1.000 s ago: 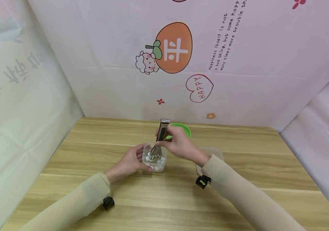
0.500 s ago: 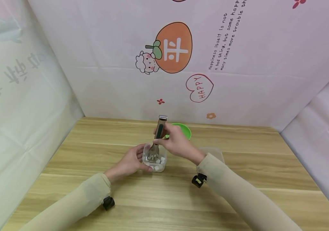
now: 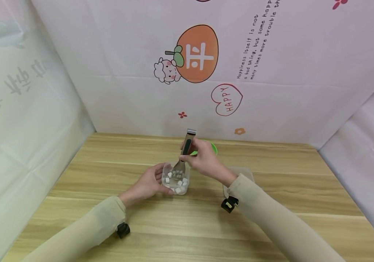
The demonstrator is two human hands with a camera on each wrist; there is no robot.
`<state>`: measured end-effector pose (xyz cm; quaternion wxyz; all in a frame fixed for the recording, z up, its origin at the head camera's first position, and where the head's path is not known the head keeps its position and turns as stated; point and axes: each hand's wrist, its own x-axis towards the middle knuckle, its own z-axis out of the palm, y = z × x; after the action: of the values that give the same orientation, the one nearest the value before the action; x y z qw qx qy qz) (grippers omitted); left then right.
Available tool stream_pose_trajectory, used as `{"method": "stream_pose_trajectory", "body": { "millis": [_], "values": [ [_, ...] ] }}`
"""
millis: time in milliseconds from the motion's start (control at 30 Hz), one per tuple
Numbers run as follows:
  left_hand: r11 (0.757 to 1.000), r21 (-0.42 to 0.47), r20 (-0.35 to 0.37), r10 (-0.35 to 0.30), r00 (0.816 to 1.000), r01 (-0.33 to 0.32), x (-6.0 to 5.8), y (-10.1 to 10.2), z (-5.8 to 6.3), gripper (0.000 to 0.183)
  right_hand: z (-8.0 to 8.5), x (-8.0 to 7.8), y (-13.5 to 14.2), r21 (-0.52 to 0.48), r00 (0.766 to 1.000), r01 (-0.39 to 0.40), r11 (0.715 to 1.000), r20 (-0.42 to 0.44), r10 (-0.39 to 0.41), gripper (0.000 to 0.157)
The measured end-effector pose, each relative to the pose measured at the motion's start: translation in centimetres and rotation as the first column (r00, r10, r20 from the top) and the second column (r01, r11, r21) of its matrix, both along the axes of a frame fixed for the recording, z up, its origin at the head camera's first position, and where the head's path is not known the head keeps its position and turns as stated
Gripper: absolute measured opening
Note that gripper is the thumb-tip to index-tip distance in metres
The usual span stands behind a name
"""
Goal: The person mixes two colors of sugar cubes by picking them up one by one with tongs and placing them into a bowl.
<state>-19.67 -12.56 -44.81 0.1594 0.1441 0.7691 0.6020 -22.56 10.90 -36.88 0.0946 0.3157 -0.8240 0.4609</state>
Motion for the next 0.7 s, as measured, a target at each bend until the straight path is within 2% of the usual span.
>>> {"method": "stream_pose_trajectory", "body": {
  "millis": [300, 500, 700],
  "values": [
    [1.0, 0.004, 0.003, -0.003, 1.0, 0.003, 0.1, -0.1, 0.2, 0.104, -0.3, 0.0, -0.1, 0.008, 1.0, 0.011, 1.0, 0.011, -0.011, 0.02],
    [1.0, 0.019, 0.011, 0.002, 1.0, -0.002, 0.1, 0.0, 0.1, 0.104, 0.0, 0.2, 0.1, -0.093, 0.999, 0.029, 0.995, 0.034, -0.026, 0.025],
    [1.0, 0.024, 0.009, 0.007, 1.0, -0.007, 0.1, -0.1, 0.0, 0.105, 1.4, 0.7, 1.0, -0.162, 0.997, 0.078, 0.984, 0.036, -0.073, 0.026]
  ]
}}
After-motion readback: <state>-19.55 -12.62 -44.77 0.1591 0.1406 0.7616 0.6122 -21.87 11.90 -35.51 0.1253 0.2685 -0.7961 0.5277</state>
